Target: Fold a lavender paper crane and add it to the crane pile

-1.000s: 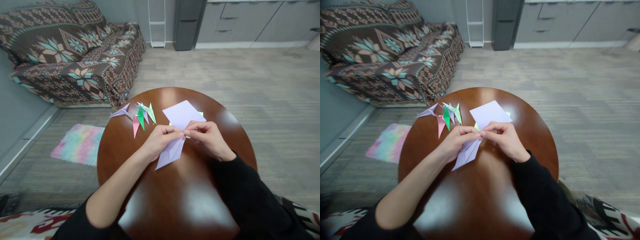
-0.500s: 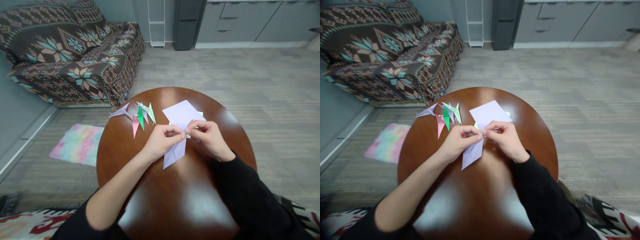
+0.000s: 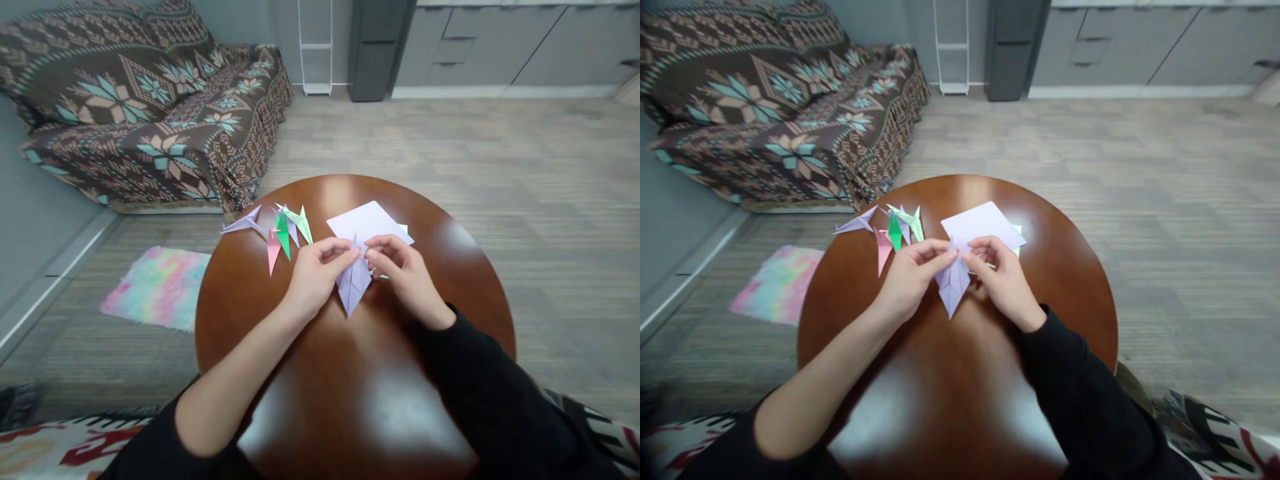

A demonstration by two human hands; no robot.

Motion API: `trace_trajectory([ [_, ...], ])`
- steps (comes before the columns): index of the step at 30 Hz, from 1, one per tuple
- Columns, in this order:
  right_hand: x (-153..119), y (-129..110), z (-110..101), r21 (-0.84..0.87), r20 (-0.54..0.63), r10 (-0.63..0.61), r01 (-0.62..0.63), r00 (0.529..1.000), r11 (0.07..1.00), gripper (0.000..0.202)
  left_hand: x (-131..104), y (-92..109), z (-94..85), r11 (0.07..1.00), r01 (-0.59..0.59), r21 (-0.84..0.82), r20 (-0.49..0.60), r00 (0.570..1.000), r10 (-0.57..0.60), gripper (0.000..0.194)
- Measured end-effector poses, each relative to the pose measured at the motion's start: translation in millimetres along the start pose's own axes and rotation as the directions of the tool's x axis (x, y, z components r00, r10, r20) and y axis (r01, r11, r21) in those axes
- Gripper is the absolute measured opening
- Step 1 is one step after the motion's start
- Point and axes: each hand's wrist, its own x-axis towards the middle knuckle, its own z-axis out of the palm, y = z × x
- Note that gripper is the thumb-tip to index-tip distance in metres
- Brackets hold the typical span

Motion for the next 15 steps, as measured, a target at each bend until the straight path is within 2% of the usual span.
trace_trajectory([
  [2, -0.9, 0.5, 2.1, 0.023, 0.138, 0.073, -0.076, 0.988, 0.997, 0.021, 2.8, -1.7, -1.5, 0.999, -0.029, -0.037, -0.062, 0.998, 0.027, 0.029],
  [4, -1.9, 0.9, 2.6, -0.008, 0.197, 0.099, -0.099, 0.975, 0.995, 0.019, 4.8, -2.7, -2.7, 0.997, -0.029, -0.075, -0.101, 0.995, 0.022, 0.039],
  [7, -2.3, 0.3, 1.0, -0.02, 0.096, 0.081, -0.08, 0.992, 0.997, 0.017, 5.4, -3.2, -3.9, 0.997, 0.025, -0.076, -0.061, 0.998, -0.03, 0.041],
  [11, -1.0, -1.7, 0.2, -0.021, 0.019, 0.068, -0.067, 0.998, 0.998, 0.015, 3.1, -3.9, -4.5, 0.995, 0.085, 0.047, 0.12, 0.989, -0.09, 0.03],
  [13, -0.6, -2.3, 0.9, -0.034, 0.017, 0.07, -0.069, 0.997, 0.997, 0.015, 2.4, -4.6, -4.5, 0.994, 0.063, 0.093, 0.123, 0.99, -0.075, 0.028],
  [15, -0.3, -2.0, 1.1, -0.039, 0.009, 0.088, -0.087, 0.996, 0.995, 0.015, 2.9, -4.8, -4.9, 0.993, 0.032, 0.11, 0.072, 0.997, -0.04, 0.025],
])
